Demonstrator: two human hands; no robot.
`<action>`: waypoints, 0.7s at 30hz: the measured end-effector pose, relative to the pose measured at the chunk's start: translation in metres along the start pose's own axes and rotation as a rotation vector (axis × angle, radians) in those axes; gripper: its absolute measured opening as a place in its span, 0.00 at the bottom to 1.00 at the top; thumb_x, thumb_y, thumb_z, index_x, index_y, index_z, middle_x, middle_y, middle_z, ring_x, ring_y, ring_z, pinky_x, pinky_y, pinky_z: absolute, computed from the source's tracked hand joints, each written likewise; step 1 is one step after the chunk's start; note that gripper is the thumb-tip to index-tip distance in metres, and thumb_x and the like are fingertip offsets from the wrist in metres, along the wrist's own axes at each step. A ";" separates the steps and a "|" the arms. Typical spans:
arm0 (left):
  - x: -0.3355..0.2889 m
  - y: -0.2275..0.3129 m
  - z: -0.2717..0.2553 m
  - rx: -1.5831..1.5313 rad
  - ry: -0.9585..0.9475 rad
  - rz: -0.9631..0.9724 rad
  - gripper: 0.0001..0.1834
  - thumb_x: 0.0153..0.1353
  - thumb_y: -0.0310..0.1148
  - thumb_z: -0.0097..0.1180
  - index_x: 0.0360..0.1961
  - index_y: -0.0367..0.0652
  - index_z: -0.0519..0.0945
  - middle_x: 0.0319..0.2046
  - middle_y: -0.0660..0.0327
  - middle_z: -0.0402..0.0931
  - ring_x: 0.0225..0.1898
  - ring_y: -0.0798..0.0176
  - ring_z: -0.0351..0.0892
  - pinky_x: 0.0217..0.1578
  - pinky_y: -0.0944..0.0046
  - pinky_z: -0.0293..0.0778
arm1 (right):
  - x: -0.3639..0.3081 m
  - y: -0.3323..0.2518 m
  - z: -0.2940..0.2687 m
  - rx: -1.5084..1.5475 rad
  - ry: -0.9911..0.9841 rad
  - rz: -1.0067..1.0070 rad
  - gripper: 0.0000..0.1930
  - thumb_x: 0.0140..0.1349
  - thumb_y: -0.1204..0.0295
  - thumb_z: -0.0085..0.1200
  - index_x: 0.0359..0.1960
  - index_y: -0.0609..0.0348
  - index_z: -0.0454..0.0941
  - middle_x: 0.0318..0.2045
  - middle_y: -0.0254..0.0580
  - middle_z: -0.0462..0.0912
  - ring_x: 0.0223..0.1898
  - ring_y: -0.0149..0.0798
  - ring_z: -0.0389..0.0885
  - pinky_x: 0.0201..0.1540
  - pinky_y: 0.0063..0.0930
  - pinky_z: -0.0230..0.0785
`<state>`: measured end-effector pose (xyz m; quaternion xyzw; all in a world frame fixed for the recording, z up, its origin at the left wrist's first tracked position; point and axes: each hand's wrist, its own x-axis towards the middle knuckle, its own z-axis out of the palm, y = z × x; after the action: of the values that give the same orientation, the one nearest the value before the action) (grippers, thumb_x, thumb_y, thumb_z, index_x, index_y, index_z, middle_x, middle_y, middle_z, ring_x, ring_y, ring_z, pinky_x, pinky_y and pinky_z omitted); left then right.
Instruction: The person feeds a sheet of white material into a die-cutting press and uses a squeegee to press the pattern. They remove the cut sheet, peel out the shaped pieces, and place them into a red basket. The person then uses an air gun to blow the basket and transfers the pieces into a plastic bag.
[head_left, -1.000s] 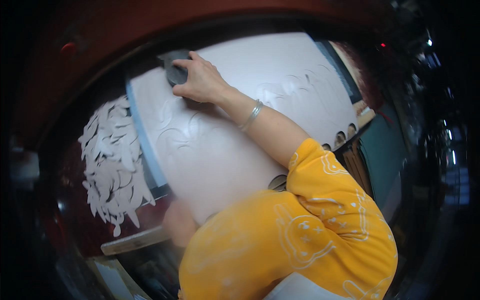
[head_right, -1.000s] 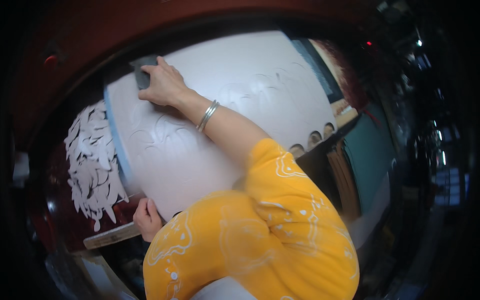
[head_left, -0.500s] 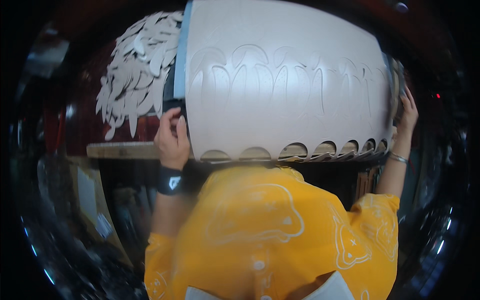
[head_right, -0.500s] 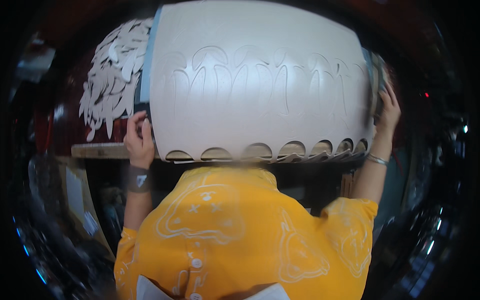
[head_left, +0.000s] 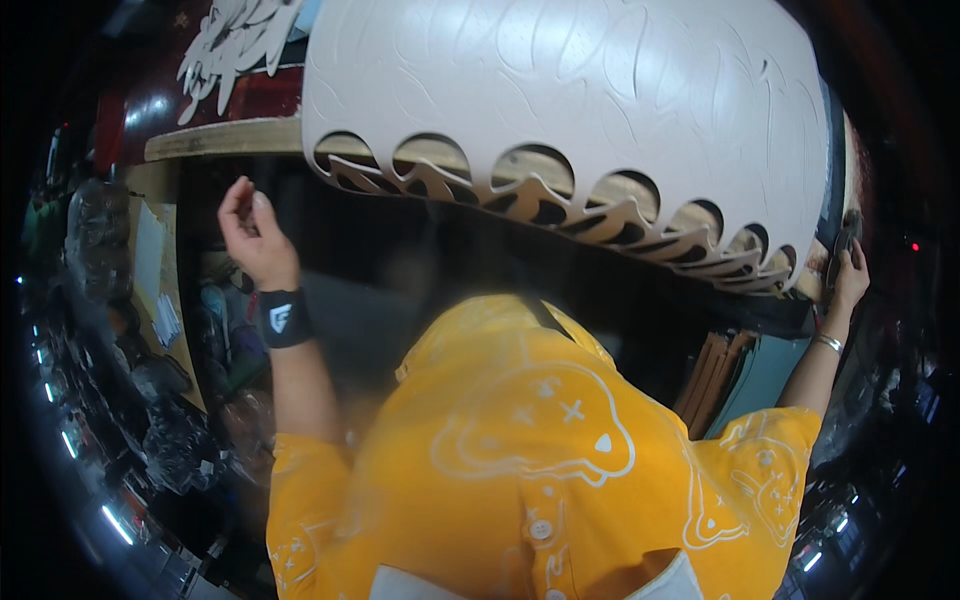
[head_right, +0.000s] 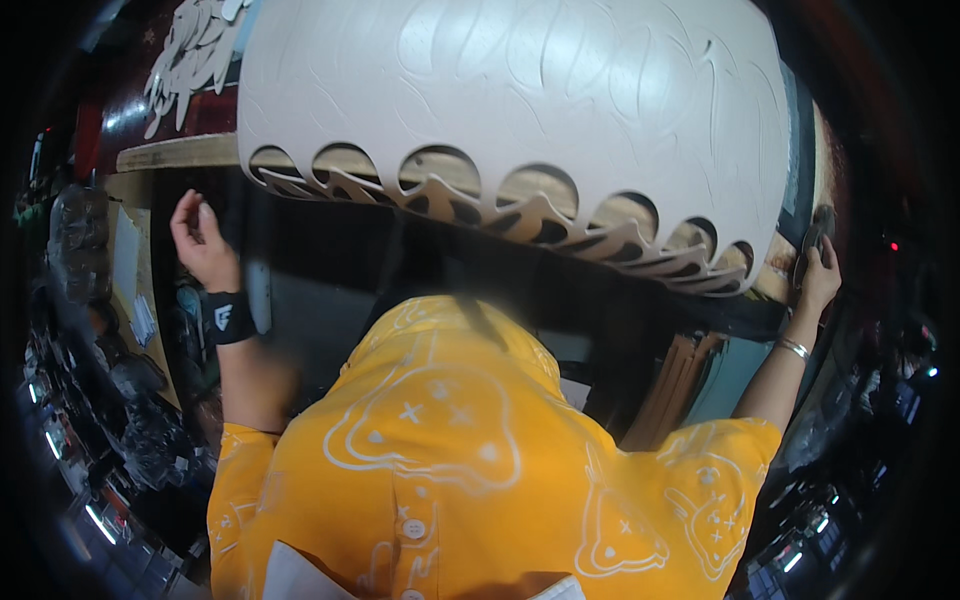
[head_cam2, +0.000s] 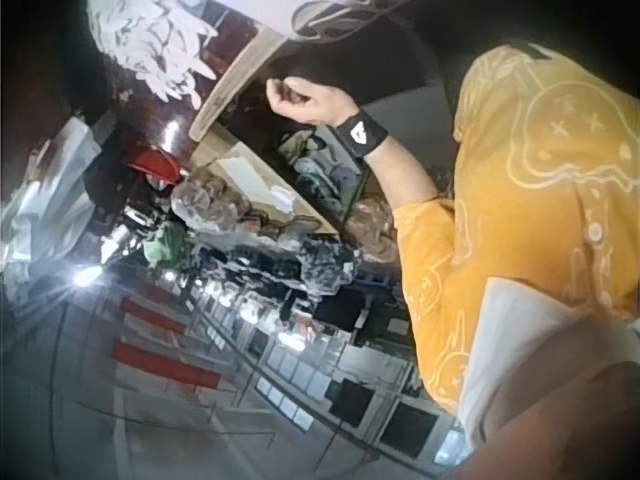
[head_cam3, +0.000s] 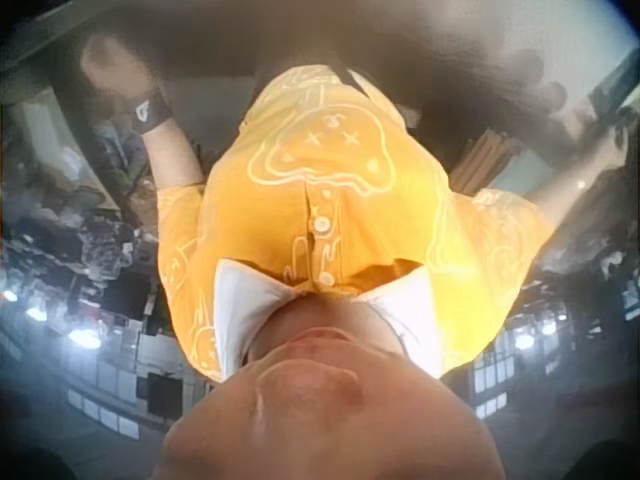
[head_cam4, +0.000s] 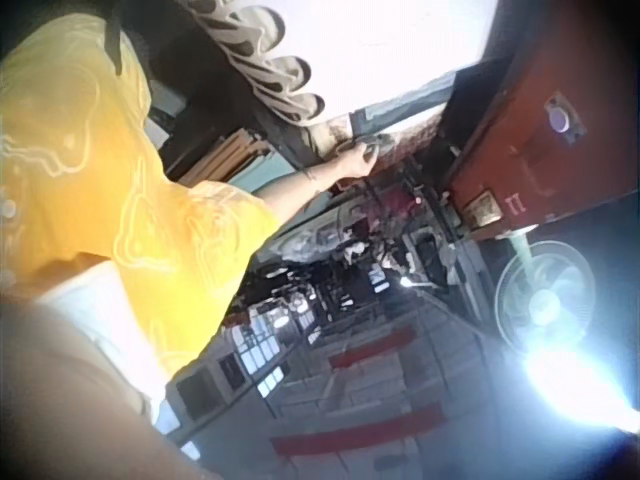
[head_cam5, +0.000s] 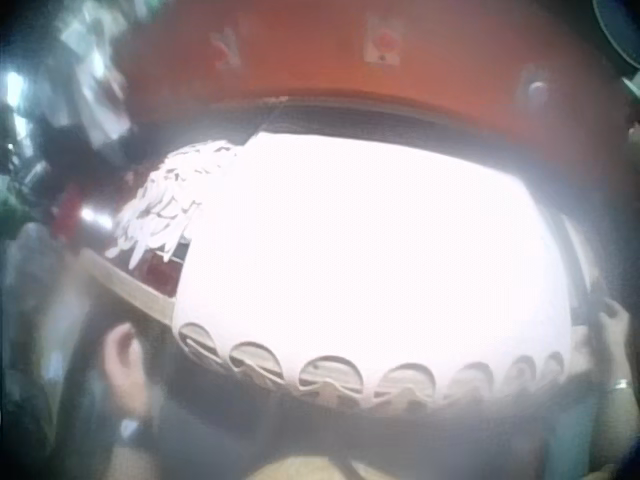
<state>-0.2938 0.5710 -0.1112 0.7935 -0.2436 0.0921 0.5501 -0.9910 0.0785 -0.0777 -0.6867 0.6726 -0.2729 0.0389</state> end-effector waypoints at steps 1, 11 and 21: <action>0.002 0.001 -0.005 -0.005 -0.003 0.068 0.15 0.63 0.27 0.51 0.51 0.37 0.72 0.45 0.58 0.74 0.45 0.68 0.73 0.48 0.69 0.69 | -0.002 -0.005 -0.005 0.047 -0.019 0.022 0.20 0.52 0.69 0.57 0.50 0.52 0.79 0.45 0.47 0.82 0.45 0.37 0.79 0.48 0.27 0.69; 0.061 0.015 0.036 -0.079 -0.382 0.124 0.22 0.66 0.32 0.47 0.60 0.38 0.65 0.47 0.53 0.75 0.49 0.63 0.73 0.53 0.65 0.66 | -0.065 -0.094 -0.021 -0.159 0.098 -0.202 0.18 0.55 0.65 0.53 0.47 0.51 0.80 0.49 0.45 0.79 0.51 0.45 0.76 0.54 0.33 0.66; 0.109 0.001 0.061 -0.107 -0.413 0.288 0.18 0.66 0.26 0.41 0.56 0.33 0.68 0.51 0.55 0.71 0.50 0.67 0.69 0.52 0.69 0.63 | -0.157 -0.214 -0.004 0.536 -0.179 0.121 0.17 0.63 0.68 0.48 0.48 0.69 0.76 0.31 0.36 0.80 0.32 0.25 0.76 0.37 0.19 0.68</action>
<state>-0.2073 0.4836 -0.0887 0.7222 -0.4659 -0.0075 0.5112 -0.7908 0.2479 -0.0346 -0.6318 0.6102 -0.3765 0.2944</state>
